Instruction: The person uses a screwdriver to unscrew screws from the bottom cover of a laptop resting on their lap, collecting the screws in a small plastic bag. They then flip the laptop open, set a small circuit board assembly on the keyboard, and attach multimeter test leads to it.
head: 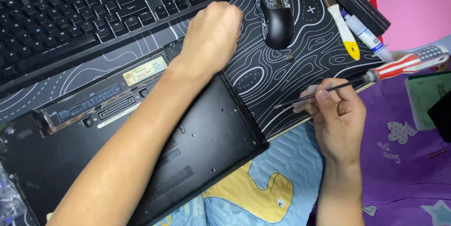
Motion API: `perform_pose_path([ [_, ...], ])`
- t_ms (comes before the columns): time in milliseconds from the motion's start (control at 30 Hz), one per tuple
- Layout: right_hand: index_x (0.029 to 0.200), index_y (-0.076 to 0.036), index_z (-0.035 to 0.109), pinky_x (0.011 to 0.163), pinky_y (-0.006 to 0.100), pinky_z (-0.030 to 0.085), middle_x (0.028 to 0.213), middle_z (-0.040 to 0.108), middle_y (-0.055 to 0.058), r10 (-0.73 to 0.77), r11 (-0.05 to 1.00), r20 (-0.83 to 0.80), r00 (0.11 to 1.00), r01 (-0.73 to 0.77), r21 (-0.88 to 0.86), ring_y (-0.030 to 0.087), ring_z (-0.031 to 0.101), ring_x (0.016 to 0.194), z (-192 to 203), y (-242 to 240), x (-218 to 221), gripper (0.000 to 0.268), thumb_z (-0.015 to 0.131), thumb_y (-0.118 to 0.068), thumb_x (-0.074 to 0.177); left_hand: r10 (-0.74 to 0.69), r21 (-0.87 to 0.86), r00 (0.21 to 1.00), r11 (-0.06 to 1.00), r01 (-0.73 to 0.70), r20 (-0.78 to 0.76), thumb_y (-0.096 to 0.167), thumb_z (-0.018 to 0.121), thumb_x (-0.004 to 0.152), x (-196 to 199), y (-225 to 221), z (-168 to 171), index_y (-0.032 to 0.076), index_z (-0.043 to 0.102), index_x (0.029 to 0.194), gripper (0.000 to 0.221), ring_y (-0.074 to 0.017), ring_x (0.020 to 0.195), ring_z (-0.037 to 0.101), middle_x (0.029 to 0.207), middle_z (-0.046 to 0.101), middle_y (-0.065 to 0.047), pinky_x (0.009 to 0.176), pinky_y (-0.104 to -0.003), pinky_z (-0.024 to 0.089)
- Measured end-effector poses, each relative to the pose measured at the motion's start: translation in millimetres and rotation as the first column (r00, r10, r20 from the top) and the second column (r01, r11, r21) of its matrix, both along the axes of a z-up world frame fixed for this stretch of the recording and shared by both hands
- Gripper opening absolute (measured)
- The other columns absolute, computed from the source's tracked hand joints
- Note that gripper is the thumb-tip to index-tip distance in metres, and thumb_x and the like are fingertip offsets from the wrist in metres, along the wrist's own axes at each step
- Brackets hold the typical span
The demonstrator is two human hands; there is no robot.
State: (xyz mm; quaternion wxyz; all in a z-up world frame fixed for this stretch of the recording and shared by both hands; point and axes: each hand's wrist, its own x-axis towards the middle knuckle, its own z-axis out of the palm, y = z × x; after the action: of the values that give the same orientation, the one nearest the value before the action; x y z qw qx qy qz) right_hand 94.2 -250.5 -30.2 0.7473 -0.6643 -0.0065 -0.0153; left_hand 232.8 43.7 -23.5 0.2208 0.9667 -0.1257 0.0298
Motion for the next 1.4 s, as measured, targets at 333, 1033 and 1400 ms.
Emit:
perform_pose_path([
  [333,0.126,-0.001,0.054,0.083,0.038,0.075,0.110,0.071,0.021,0.041,0.994,0.148,0.988,-0.026,-0.104,0.033,0.082,0.088,33,24,7,0.012,0.061,-0.010,0.123,-0.124,-0.421,0.943,0.872,0.252,0.309,-0.008,0.068,0.105,-54,29,37,0.005,0.063,0.093,0.018,-0.0231,0.075,0.059,0.084,0.066,-0.006,0.070,-0.039,0.046],
  [1033,0.123,0.001,0.050,0.099,0.048,0.081,0.112,0.069,0.028,0.322,0.944,0.263,0.909,-0.286,-0.165,0.041,0.084,0.108,98,116,-21,0.016,0.060,-0.011,0.118,-0.080,-0.802,0.994,0.597,-0.014,-0.076,0.001,0.087,0.097,-195,72,82,-0.001,0.081,0.126,0.029,-0.0189,0.101,0.092,0.109,0.091,-0.014,0.105,-0.026,0.074],
  [1400,0.121,0.002,0.057,0.104,0.033,0.071,0.116,0.079,0.020,0.544,0.756,0.215,0.811,-0.362,-0.545,0.027,0.088,0.110,119,126,-13,0.006,0.060,-0.001,0.117,-0.031,-0.509,0.999,0.861,0.021,-0.010,0.027,0.090,0.099,-195,81,68,0.023,0.084,0.120,0.022,-0.0053,0.105,0.089,0.105,0.094,0.011,0.104,-0.030,0.043],
])
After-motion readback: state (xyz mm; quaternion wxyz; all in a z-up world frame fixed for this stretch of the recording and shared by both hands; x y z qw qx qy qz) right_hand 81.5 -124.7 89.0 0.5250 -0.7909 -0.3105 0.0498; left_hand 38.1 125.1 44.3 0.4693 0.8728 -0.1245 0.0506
